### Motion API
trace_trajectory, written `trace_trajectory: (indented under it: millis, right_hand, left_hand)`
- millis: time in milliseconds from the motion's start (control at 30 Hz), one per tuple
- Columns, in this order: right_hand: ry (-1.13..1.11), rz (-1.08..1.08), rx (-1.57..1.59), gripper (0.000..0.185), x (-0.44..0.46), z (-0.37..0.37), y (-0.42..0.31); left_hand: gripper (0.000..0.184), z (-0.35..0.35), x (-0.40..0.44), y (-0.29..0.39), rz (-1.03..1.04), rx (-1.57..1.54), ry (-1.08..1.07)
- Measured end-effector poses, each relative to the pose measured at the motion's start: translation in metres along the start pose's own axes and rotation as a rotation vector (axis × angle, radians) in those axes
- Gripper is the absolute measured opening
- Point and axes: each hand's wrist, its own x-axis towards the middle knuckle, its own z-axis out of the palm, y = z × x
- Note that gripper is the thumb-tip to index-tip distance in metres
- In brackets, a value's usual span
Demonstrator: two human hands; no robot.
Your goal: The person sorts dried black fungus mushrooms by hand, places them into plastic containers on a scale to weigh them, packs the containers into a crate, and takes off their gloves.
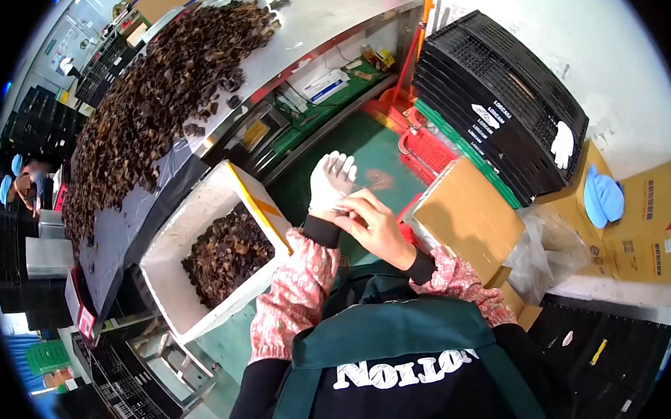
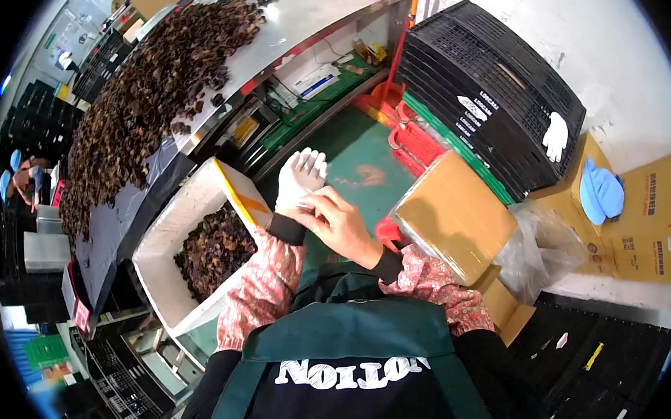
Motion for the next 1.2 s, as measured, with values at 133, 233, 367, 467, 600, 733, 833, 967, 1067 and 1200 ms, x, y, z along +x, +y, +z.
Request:
trace_trajectory:
  millis: [133, 233, 367, 467, 600, 733, 833, 967, 1067, 1200]
  right_hand:
    - [0.074, 0.037, -0.154, 0.020, 0.005, 0.019, -0.003]
    - [0.056, -0.022, -0.202, 0.014, 0.003, 0.027, 0.003]
    - [0.028, 0.222, 0.002, 0.012, 0.005, 0.028, 0.010]
    - [0.039, 0.256, -0.011, 0.011, 0.003, 0.036, 0.009]
    - [0.075, 0.160, -0.247, 0.013, -0.001, 0.037, 0.018]
    - [0.098, 0.291, -0.299, 0.015, -0.005, 0.036, 0.017]
    - [0.076, 0.095, -0.459, 0.015, -0.008, 0.036, 0.024]
    - [0.193, 0.539, 0.286, 0.012, -0.014, 0.028, 0.032]
    - [0.201, 0.446, -0.109, 0.009, -0.011, 0.024, 0.036]
    - [0.190, 0.398, -0.334, 0.013, -0.014, 0.020, 0.026]
  left_hand:
    - [0.021, -0.009, 0.004, 0.001, 0.016, 0.022, 0.020]
    - [0.017, -0.026, 0.009, 0.001, -0.032, 0.023, -0.022]
    - [0.017, -0.032, 0.011, 0.006, -0.044, 0.094, 0.035]
    - [0.019, -0.038, 0.018, 0.005, -0.062, 0.156, 0.050]
    - [0.021, -0.053, 0.035, -0.005, -0.112, 0.170, 0.001]
    - [0.023, -0.060, 0.041, -0.017, -0.211, 0.256, -0.023]
    - [0.027, -0.061, 0.041, -0.032, -0.240, 0.356, -0.022]
    - [0.026, -0.070, 0.051, -0.044, -0.364, 0.378, -0.117]
    - [0.019, -0.092, 0.059, -0.059, -0.401, 0.361, -0.308]
    - [0.019, -0.052, 0.048, -0.059, -0.449, 0.378, -0.088]
